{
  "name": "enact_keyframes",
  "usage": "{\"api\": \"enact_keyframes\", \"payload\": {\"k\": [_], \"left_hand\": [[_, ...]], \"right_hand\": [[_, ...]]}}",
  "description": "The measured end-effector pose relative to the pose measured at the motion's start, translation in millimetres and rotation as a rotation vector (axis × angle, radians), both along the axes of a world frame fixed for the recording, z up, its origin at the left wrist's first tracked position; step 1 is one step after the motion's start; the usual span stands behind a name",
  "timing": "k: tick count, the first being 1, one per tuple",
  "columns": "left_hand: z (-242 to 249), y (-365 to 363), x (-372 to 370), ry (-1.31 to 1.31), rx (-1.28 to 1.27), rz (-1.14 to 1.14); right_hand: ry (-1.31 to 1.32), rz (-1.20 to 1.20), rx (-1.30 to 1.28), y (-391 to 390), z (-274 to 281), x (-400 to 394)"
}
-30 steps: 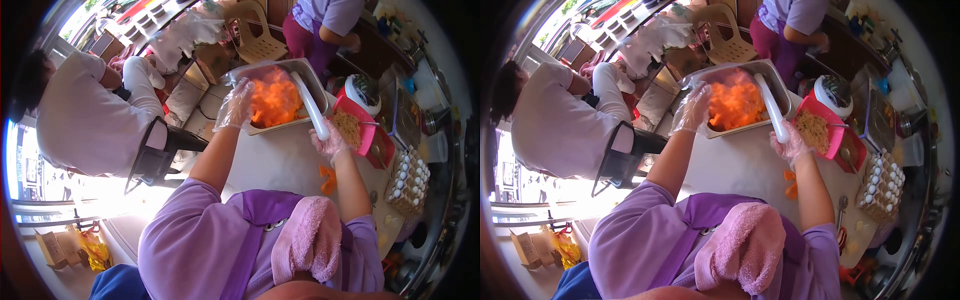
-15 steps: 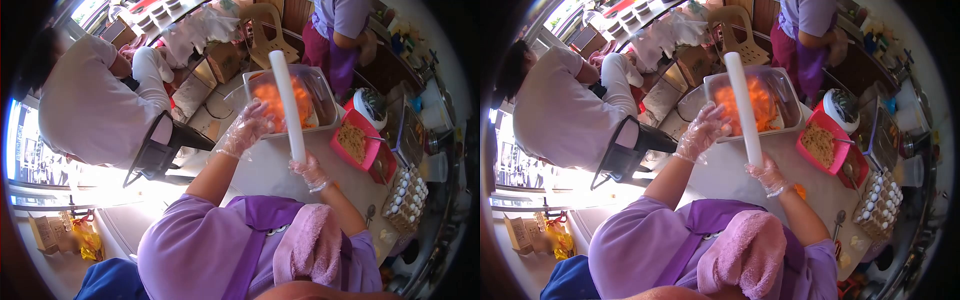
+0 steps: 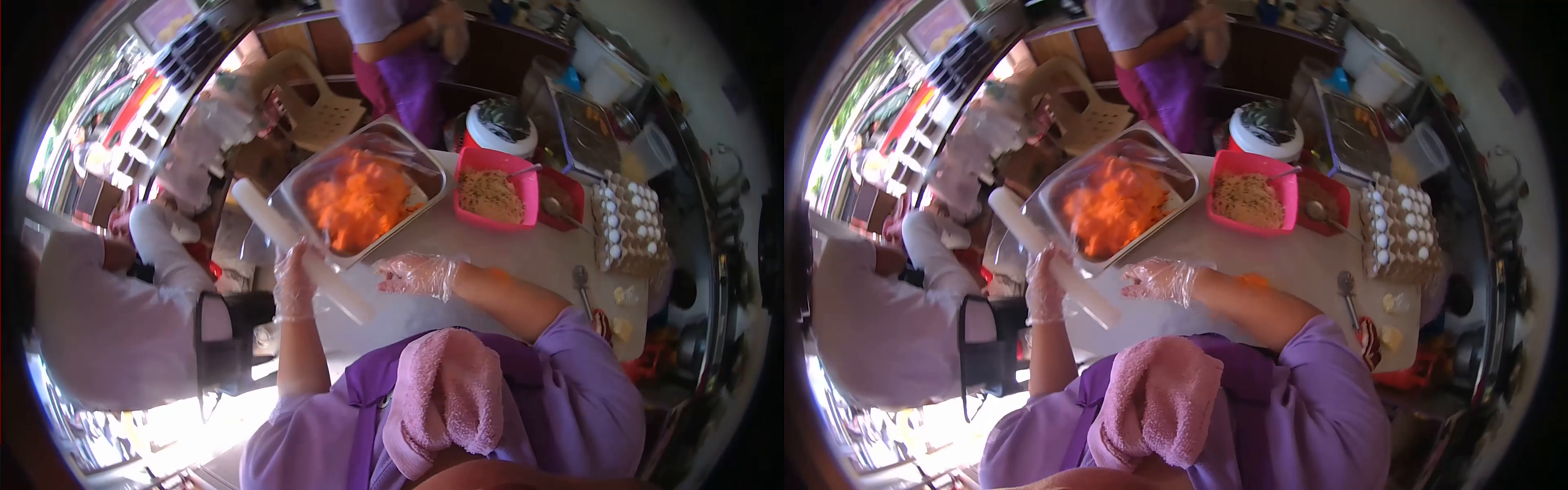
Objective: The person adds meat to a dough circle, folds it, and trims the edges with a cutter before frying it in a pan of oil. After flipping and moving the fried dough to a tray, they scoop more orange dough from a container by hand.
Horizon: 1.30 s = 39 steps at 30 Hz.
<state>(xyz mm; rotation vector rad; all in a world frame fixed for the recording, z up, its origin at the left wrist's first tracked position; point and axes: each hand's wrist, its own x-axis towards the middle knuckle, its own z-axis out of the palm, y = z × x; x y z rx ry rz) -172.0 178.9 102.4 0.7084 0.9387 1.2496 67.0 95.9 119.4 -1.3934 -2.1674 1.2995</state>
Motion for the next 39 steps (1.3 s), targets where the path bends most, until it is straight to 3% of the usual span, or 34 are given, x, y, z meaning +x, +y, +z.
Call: {"api": "enact_keyframes", "payload": {"k": [2,3,5,6,9,12,17,19,21,24,28,30,31,32,34,35,38,39], "left_hand": [[1.1,4.6,-17.4,0.078,-0.088,-0.004],[-26.5,14.7,-39.3,0.172,-0.112,-0.030],[-8.0,2.9,-46.4,0.459,-0.096,-0.112],[-9.7,3.1,-48.7,0.476,-0.145,-0.093],[-16.2,4.1,-53.8,0.443,-0.032,-0.118],[-28.6,11.7,-70.3,0.429,-0.065,-0.053],[-29.3,19.2,-102.2,0.227,-0.188,0.076],[-11.5,22.3,-106.6,0.203,-0.137,0.131],[19.5,12.8,-101.3,0.076,0.175,0.068],[48.5,5.0,-83.2,0.050,0.124,0.241],[17.1,12.9,-96.3,-0.055,0.178,0.123],[10.3,13.8,-85.1,-0.080,0.228,0.074],[13.2,11.0,-71.3,-0.144,0.219,0.099],[14.1,9.8,-58.4,-0.210,0.213,0.124],[7.9,15.4,-40.6,-0.266,0.218,0.114],[0.3,21.3,-31.8,-0.356,0.222,0.074],[-12.5,36.6,2.5,-0.516,0.208,-0.014],[-16.1,40.5,9.9,-0.586,0.182,-0.069]], "right_hand": [[-0.026,-0.074,0.037,8.0,0.2,23.6],[-0.063,-0.077,0.048,9.7,-0.3,35.6],[-0.102,-0.148,0.071,17.6,-1.1,57.9],[-0.153,-0.156,0.081,19.4,-2.7,67.6],[-0.124,-0.316,0.113,22.8,-15.3,88.7],[-0.103,-0.356,0.028,24.3,-3.6,100.4],[-0.032,-0.463,0.166,33.5,-30.1,122.9],[0.006,-0.545,0.125,45.9,-21.0,131.2],[0.145,-0.633,0.076,59.3,-35.3,138.6],[-0.059,-0.691,0.249,88.0,-28.4,130.1],[-0.080,-0.580,0.084,150.6,-64.3,123.3],[-0.620,-0.206,0.507,185.2,-112.8,125.0],[-0.585,-0.226,0.596,199.8,-136.5,125.0],[-0.583,-0.220,0.603,212.6,-133.3,117.5],[-0.648,-0.293,0.366,240.9,-124.2,99.6],[-0.918,-0.090,0.450,243.5,-119.0,96.9],[-0.755,0.028,0.492,263.9,-113.0,85.1],[-0.893,0.173,0.436,267.9,-102.1,86.9]]}}
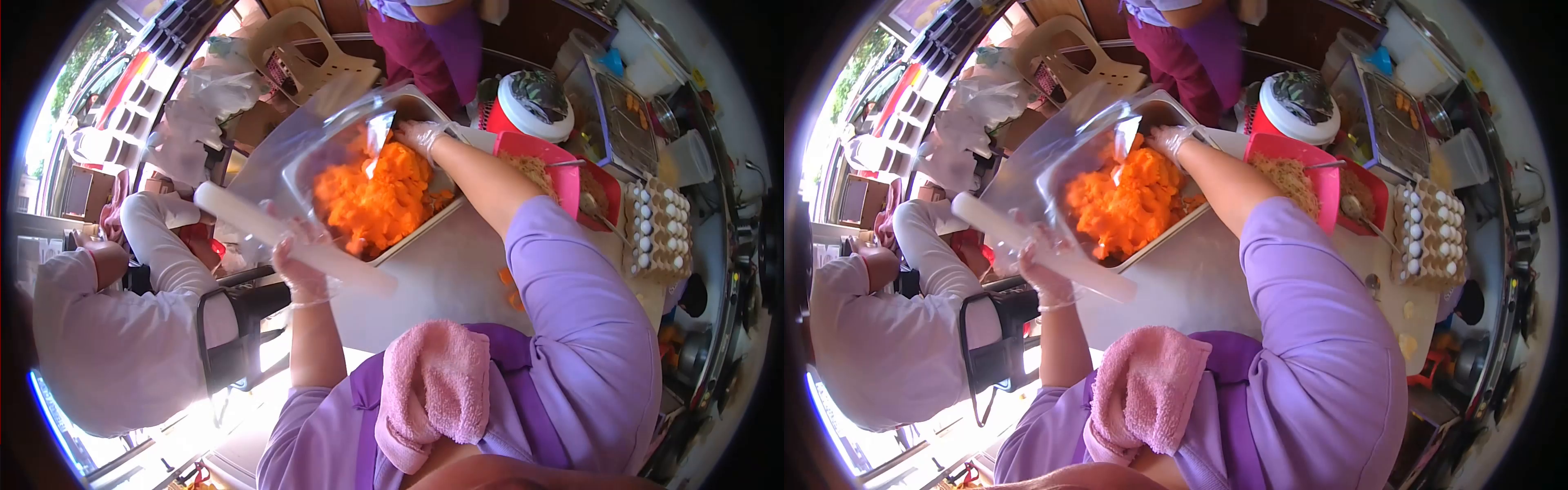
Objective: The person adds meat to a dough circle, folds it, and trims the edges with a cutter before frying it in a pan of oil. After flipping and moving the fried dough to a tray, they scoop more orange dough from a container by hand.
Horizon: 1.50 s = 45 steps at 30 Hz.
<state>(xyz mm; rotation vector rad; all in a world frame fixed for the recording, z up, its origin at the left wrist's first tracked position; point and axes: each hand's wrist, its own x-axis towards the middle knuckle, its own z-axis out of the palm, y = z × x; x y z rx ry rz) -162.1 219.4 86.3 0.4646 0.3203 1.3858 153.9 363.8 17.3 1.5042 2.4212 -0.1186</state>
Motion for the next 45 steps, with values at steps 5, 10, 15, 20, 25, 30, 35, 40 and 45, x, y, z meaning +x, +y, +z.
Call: {"api": "enact_keyframes", "payload": {"k": [5,10,15,20,25,30,35,40,45], "left_hand": [[-13.8,0.4,26.7,0.134,-0.268,-0.032],[-25.4,-2.0,31.9,0.179,-0.225,0.039],[-44.1,3.3,27.3,0.135,-0.226,0.002],[-11.9,-4.6,31.5,0.179,-0.284,-0.129],[-53.0,6.5,30.8,0.075,-0.204,0.012],[-39.0,6.2,32.3,0.107,-0.249,0.037],[-47.0,10.6,25.2,0.004,-0.310,-0.093],[-6.0,5.2,35.6,0.059,-0.281,-0.029],[-29.9,5.9,26.1,-0.037,-0.285,-0.082]], "right_hand": [[-0.030,-0.011,-0.039,6.3,10.9,-4.1],[-0.110,-0.043,-0.083,3.4,32.4,-24.4],[-0.104,-0.081,-0.128,-4.8,48.1,-22.8],[-0.079,-0.107,-0.174,-7.4,63.5,-17.1],[-0.048,-0.168,-0.232,-10.0,74.4,-12.5],[0.114,-0.227,-0.469,2.9,73.9,0.5],[0.018,-0.337,-0.508,-17.0,99.5,-10.5],[0.072,-0.329,-0.540,-8.1,68.4,-11.6],[0.114,-0.327,-0.572,1.2,41.6,1.2]]}}
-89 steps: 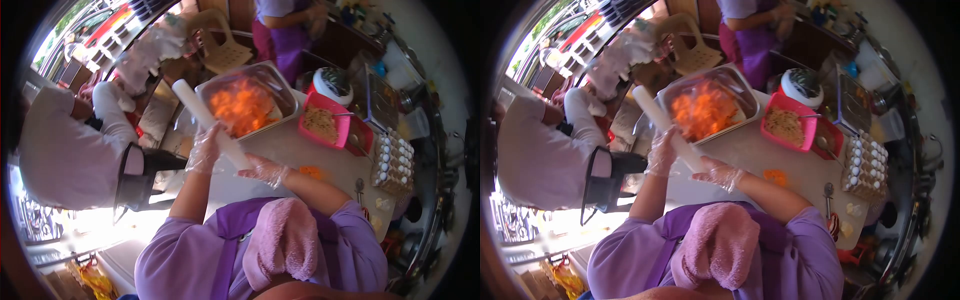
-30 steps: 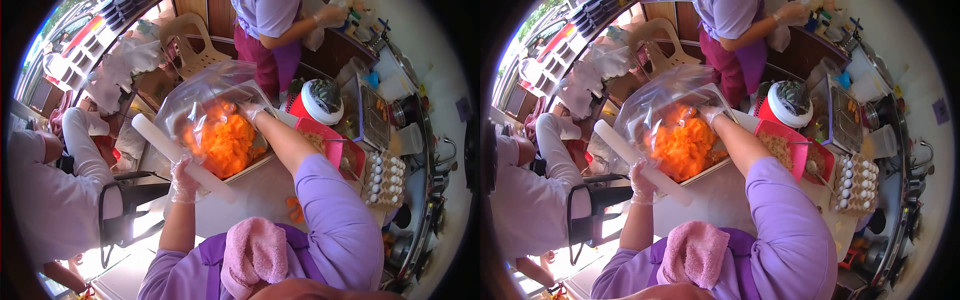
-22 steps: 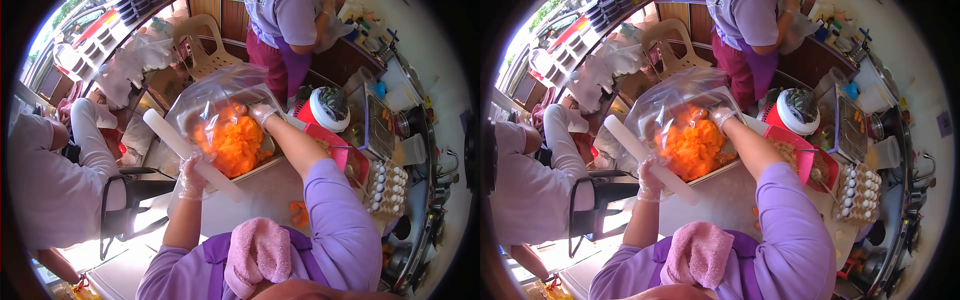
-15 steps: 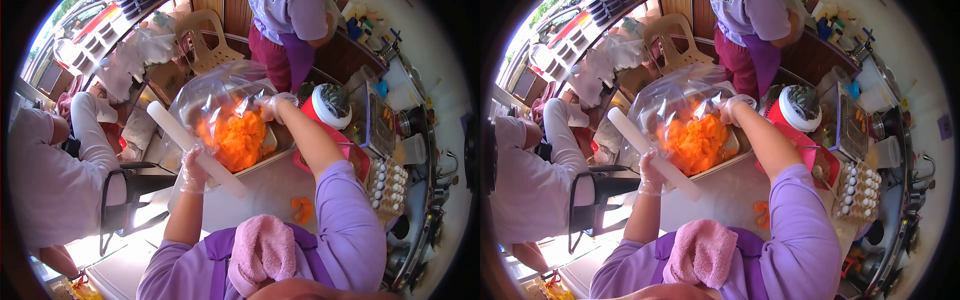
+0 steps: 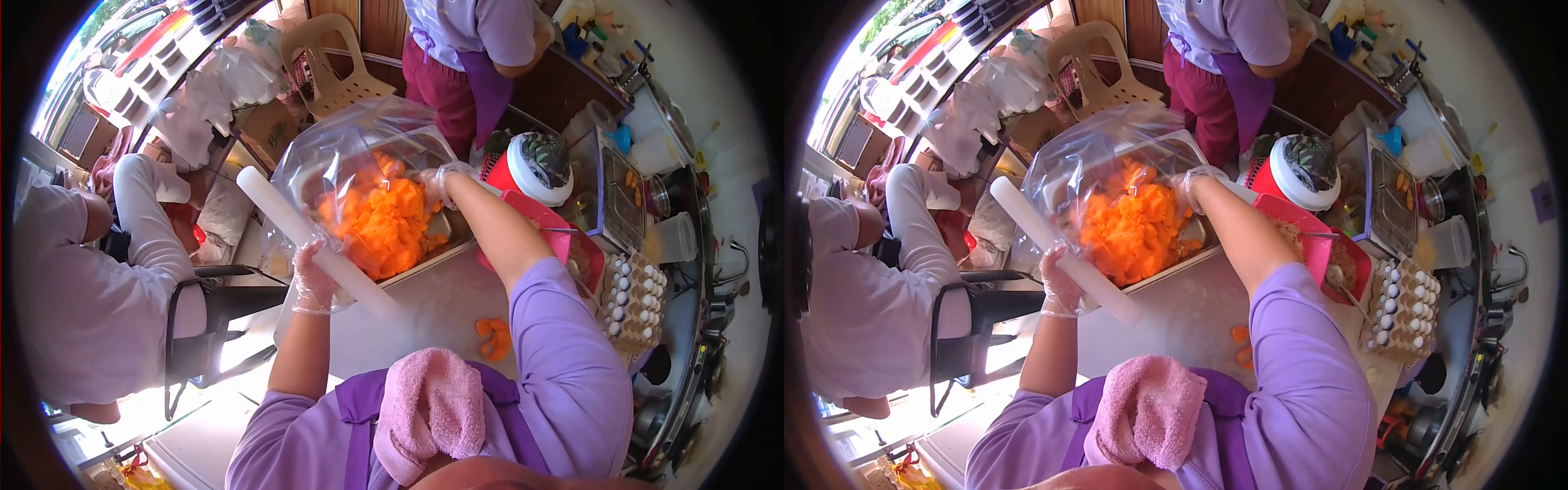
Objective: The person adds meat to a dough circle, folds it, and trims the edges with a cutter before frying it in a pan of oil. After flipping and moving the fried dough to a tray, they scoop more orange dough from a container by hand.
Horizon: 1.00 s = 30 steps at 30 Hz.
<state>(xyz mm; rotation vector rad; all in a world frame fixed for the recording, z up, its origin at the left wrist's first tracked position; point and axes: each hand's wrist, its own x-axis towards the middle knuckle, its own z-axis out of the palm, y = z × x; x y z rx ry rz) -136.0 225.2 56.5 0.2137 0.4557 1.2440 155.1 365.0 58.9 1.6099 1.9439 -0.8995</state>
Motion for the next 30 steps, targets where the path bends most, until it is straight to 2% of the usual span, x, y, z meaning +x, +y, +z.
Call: {"api": "enact_keyframes", "payload": {"k": [4,6,8,10,13,14,15,20,22,24,26,28,30], "left_hand": [[7.5,-1.8,4.9,0.093,-0.097,-0.029],[14.2,-3.1,8.5,0.133,-0.092,0.029],[11.4,-2.2,6.2,0.120,-0.066,0.004],[11.5,-2.2,5.8,0.107,-0.041,-0.016],[11.0,-1.6,4.5,0.131,-0.064,0.025],[6.2,1.0,2.0,0.090,0.034,0.011],[2.4,3.0,0.6,0.047,0.132,-0.004],[17.7,0.0,7.0,0.131,0.095,0.023],[21.1,-1.1,9.2,0.167,0.093,0.018],[15.1,-0.3,5.5,0.129,0.114,0.005],[8.4,2.9,2.3,0.122,0.124,-0.019],[5.7,4.8,1.0,0.121,0.128,-0.046],[6.4,4.4,-1.9,0.149,0.138,-0.051]], "right_hand": [[0.041,-0.003,-0.008,3.4,-19.8,5.3],[0.064,-0.013,-0.013,7.4,-29.7,7.6],[0.076,-0.019,-0.012,6.7,-26.5,8.3],[0.049,0.085,0.056,4.4,-18.6,5.3],[0.051,0.060,0.124,-3.4,-4.1,3.6],[0.053,0.060,0.123,-2.4,-6.2,2.1],[0.005,0.093,0.143,0.3,-7.5,0.3],[-0.209,0.285,0.134,-9.7,8.9,-13.1],[-0.298,0.096,0.227,-26.3,13.2,-16.5],[-0.365,0.080,0.236,-30.6,-10.4,-13.5],[-0.009,-0.382,0.517,-35.5,-18.4,-8.4],[0.000,-0.408,0.557,-41.4,-11.4,-6.8],[-0.085,-0.330,0.502,-50.1,-3.2,-5.2]]}}
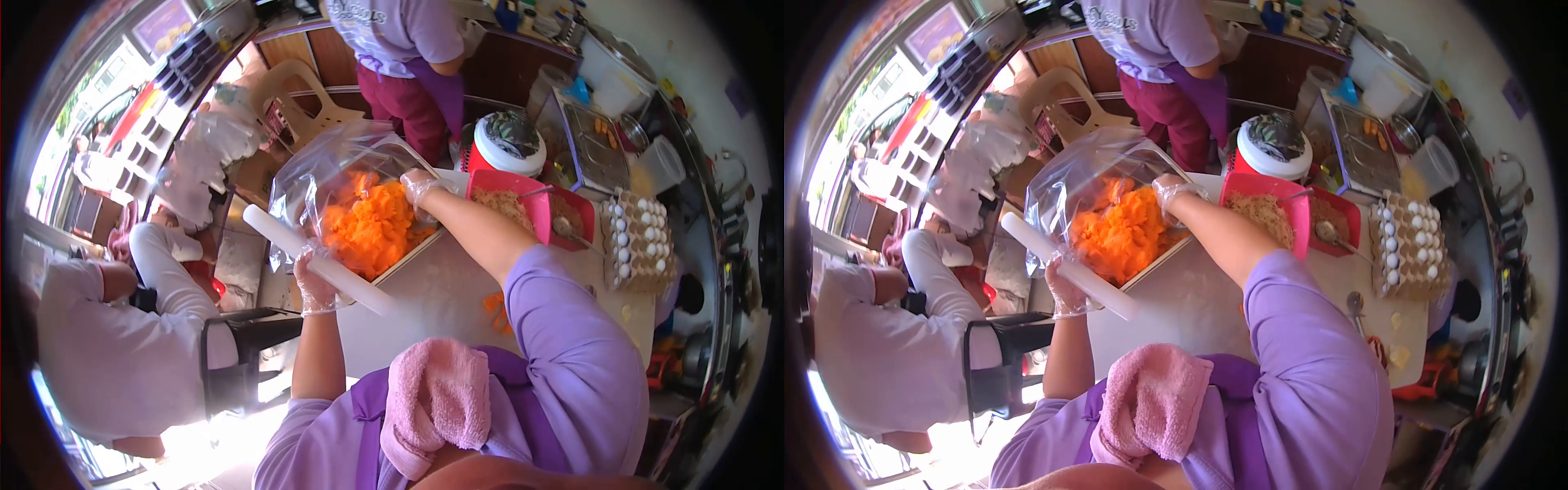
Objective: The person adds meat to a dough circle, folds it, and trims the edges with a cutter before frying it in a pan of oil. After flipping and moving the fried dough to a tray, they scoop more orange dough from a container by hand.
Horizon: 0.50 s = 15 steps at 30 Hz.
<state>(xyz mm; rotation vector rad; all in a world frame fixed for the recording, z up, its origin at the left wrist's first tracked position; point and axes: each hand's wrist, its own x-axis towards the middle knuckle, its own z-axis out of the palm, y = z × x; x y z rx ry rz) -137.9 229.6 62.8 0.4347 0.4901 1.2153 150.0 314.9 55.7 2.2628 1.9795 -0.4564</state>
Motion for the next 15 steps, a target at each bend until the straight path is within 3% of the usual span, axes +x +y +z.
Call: {"api": "enact_keyframes", "payload": {"k": [4,5,13,15], "left_hand": [[-10.3,5.4,-8.7,-0.092,-0.020,-0.142],[-13.2,6.7,-11.5,-0.080,-0.036,-0.116],[-28.3,19.8,-13.5,-0.053,0.004,-0.072],[-25.6,21.4,-9.1,-0.058,0.054,-0.102]], "right_hand": [[0.280,-0.215,0.082,-19.4,8.6,6.0],[0.159,-0.114,0.087,-31.0,19.9,7.0],[0.221,-0.144,0.124,-41.6,26.6,17.1],[0.174,-0.145,-0.063,-52.5,55.6,17.5]]}}
